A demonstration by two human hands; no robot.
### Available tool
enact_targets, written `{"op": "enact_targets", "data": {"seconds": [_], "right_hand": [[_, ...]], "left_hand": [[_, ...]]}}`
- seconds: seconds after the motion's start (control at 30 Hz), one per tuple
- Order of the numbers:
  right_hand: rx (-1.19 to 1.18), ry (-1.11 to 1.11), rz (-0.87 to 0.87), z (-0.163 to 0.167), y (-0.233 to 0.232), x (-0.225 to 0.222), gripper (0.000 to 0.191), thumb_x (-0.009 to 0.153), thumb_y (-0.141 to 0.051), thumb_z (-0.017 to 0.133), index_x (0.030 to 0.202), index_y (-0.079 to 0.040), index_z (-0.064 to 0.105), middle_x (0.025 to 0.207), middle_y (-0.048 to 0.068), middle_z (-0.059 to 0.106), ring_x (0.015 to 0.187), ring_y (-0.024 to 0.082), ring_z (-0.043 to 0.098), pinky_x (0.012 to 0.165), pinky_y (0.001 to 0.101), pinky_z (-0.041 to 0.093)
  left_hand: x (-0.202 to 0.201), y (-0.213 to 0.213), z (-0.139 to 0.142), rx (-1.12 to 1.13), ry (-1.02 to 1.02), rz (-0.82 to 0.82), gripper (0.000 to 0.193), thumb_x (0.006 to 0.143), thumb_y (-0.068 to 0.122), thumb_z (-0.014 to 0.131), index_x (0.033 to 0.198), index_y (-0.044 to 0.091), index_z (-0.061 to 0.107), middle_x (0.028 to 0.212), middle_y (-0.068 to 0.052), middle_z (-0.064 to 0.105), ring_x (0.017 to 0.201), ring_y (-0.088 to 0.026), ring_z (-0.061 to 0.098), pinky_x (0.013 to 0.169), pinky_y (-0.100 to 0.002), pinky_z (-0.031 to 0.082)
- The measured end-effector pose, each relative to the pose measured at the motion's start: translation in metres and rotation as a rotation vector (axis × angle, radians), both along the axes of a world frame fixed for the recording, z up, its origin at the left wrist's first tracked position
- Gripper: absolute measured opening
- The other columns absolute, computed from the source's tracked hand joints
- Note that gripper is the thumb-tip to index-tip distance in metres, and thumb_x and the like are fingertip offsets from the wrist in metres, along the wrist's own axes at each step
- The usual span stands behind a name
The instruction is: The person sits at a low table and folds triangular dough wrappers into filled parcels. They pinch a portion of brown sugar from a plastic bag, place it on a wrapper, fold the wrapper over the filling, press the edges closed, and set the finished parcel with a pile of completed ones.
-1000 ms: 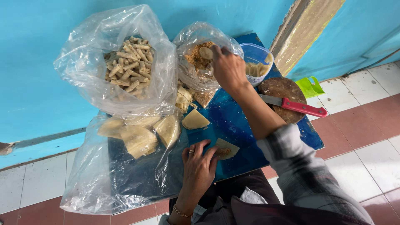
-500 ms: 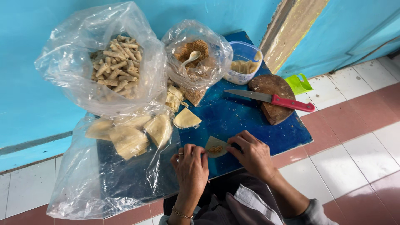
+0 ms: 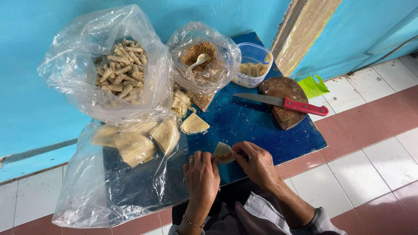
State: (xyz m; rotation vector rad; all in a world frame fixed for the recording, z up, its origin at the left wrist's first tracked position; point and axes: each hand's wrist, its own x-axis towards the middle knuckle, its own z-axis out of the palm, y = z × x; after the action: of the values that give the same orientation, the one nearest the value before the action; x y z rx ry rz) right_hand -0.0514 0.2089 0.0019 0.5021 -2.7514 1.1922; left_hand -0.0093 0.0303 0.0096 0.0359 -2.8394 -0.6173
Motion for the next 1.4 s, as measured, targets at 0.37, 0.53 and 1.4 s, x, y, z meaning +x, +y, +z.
{"op": "enact_targets", "data": {"seconds": [0.37, 0.53, 1.4], "right_hand": [[-0.119, 0.112, 0.019, -0.007, 0.000, 0.006, 0.025, 0.086, -0.012, 0.077, 0.110, -0.010, 0.069, 0.098, 0.006, 0.074, 0.078, 0.017, 0.074, 0.063, 0.0304, 0.061], [-0.092, 0.136, 0.037, -0.007, 0.004, 0.011, 0.025, 0.087, -0.011, 0.076, 0.112, -0.013, 0.070, 0.096, 0.002, 0.076, 0.079, 0.017, 0.073, 0.063, 0.0310, 0.060], [0.078, -0.228, 0.336, 0.004, -0.003, -0.053, 0.014, 0.084, -0.023, 0.081, 0.091, -0.012, 0.077, 0.095, 0.004, 0.070, 0.082, 0.020, 0.071, 0.069, 0.0362, 0.057]], "left_hand": [[-0.008, 0.007, -0.009, 0.118, -0.010, -0.084, 0.010, 0.095, 0.008, 0.065, 0.100, 0.007, 0.056, 0.093, -0.009, 0.064, 0.092, -0.026, 0.066, 0.078, -0.045, 0.048], [-0.006, 0.014, -0.013, 0.251, 0.117, -0.155, 0.025, 0.092, 0.007, 0.071, 0.113, 0.007, 0.057, 0.098, -0.008, 0.068, 0.095, -0.025, 0.067, 0.081, -0.042, 0.050], [-0.015, -0.005, -0.021, 0.309, 0.060, -0.228, 0.010, 0.089, 0.010, 0.073, 0.095, 0.002, 0.071, 0.089, -0.010, 0.062, 0.087, -0.027, 0.065, 0.068, -0.039, 0.055]]}}
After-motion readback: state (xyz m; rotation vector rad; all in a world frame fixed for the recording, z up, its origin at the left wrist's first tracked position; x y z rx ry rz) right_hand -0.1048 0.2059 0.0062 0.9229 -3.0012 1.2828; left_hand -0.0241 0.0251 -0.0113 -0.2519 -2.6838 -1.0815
